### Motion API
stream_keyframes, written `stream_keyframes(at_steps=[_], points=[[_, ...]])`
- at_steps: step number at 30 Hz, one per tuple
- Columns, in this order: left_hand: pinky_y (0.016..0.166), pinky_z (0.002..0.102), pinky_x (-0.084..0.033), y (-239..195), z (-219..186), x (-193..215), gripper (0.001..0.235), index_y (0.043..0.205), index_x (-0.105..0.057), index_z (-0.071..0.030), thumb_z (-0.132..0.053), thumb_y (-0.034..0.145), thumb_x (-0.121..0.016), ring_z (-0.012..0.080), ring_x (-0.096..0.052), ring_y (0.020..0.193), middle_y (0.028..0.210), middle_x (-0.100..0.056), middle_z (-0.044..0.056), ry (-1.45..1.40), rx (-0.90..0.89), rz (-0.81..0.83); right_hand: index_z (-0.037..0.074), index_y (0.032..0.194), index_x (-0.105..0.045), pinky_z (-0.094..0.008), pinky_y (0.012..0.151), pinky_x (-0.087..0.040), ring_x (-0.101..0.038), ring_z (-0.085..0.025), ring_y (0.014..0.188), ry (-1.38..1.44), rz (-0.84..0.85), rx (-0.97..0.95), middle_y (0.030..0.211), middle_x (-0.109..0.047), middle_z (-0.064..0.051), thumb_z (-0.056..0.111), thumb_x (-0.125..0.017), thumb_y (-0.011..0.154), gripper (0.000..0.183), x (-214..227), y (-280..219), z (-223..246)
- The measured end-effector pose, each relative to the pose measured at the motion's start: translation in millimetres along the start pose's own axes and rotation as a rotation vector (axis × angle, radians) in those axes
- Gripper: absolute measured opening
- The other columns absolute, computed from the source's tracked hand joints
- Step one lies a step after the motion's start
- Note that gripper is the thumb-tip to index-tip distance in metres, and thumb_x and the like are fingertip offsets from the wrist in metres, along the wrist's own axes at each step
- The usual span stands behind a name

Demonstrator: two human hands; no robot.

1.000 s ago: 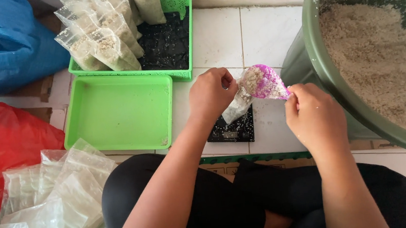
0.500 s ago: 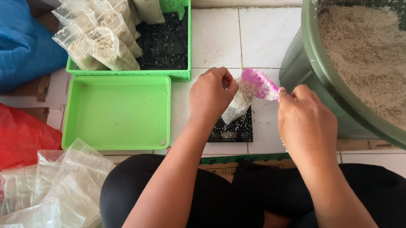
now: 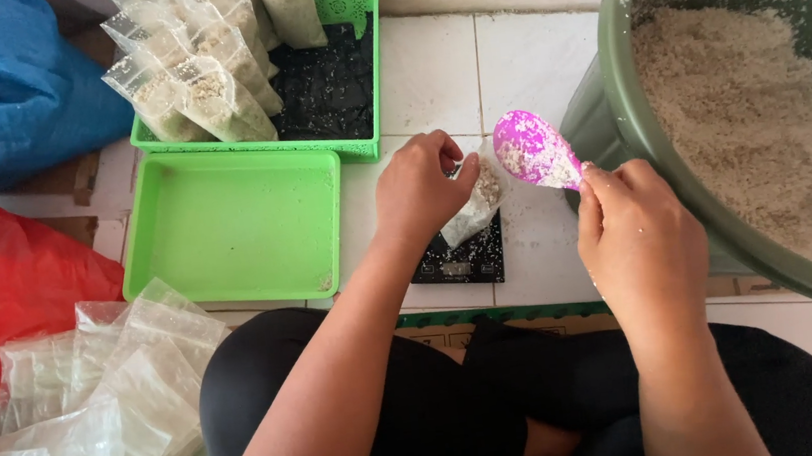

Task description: The person scoops a granular material from a large green basin into small clear plastic bags using a pink scoop. Each filled bag is placed on a digital scale to check the weight, then moved to a green tray. The process is repeated for multiple bags.

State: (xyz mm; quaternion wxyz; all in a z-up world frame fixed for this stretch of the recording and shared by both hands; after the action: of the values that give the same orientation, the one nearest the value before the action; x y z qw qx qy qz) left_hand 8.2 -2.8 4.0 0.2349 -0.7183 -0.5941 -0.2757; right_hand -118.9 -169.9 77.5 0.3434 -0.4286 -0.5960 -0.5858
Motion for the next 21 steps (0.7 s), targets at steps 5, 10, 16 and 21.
stream_keyframes(at_steps=[5, 10, 16, 21], points=[[0.069, 0.041, -0.057, 2.3, 1.8, -0.4, 0.022, 0.081, -0.062, -0.019, -0.040, 0.084, -0.063, 0.0233, -0.068, 0.080, 0.074, -0.061, -0.002, -0.056, -0.011, -0.106, 0.014, 0.107, -0.074, -0.032, 0.054, -0.056, -0.067, -0.021, 0.077, 0.065, -0.034, -0.019, 0.086, -0.059, -0.002, 0.022, -0.062, 0.101, 0.016, -3.3, 3.0, 0.0], [0.067, 0.047, -0.056, 2.2, -1.3, 2.9, 0.020, 0.082, -0.062, -0.013, -0.029, 0.092, -0.056, 0.0322, -0.068, 0.080, 0.075, -0.061, 0.006, -0.084, -0.069, -0.200, 0.012, 0.108, -0.075, -0.033, 0.058, -0.058, -0.068, -0.023, 0.078, 0.130, 0.126, -0.076, 0.088, -0.063, -0.005, 0.025, -0.056, 0.104, 0.023, -1.1, 3.1, 2.3], [0.062, 0.044, -0.055, 0.5, 0.1, 5.4, 0.018, 0.083, -0.059, -0.012, -0.026, 0.094, -0.056, 0.0307, -0.067, 0.074, 0.076, -0.059, 0.006, -0.127, -0.184, -0.289, 0.011, 0.108, -0.074, -0.038, 0.058, -0.058, -0.069, -0.027, 0.078, 0.148, 0.105, -0.098, 0.089, -0.064, -0.007, 0.025, -0.057, 0.104, 0.022, 3.2, 4.7, -1.2], [0.061, 0.039, -0.043, -15.0, -18.0, 18.3, 0.017, 0.082, -0.053, -0.008, -0.016, 0.098, -0.054, 0.0246, -0.054, 0.066, 0.082, -0.057, 0.007, -0.255, -0.395, -0.291, 0.002, 0.109, -0.073, -0.045, 0.074, -0.048, -0.064, -0.033, 0.079, 0.293, -0.025, -0.094, 0.095, -0.069, -0.015, 0.011, -0.060, 0.098, 0.019, 54.0, 14.6, -44.5]])
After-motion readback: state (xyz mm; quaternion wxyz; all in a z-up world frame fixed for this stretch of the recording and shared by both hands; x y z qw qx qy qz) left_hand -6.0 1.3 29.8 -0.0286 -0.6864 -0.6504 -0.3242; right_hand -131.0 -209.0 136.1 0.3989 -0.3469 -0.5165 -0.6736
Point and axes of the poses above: each hand's wrist, its own y-axis towards the middle knuckle, its own x-axis out of the back of the hand, z = x × y, the point moved 1 cm from there along y, towards the middle knuckle
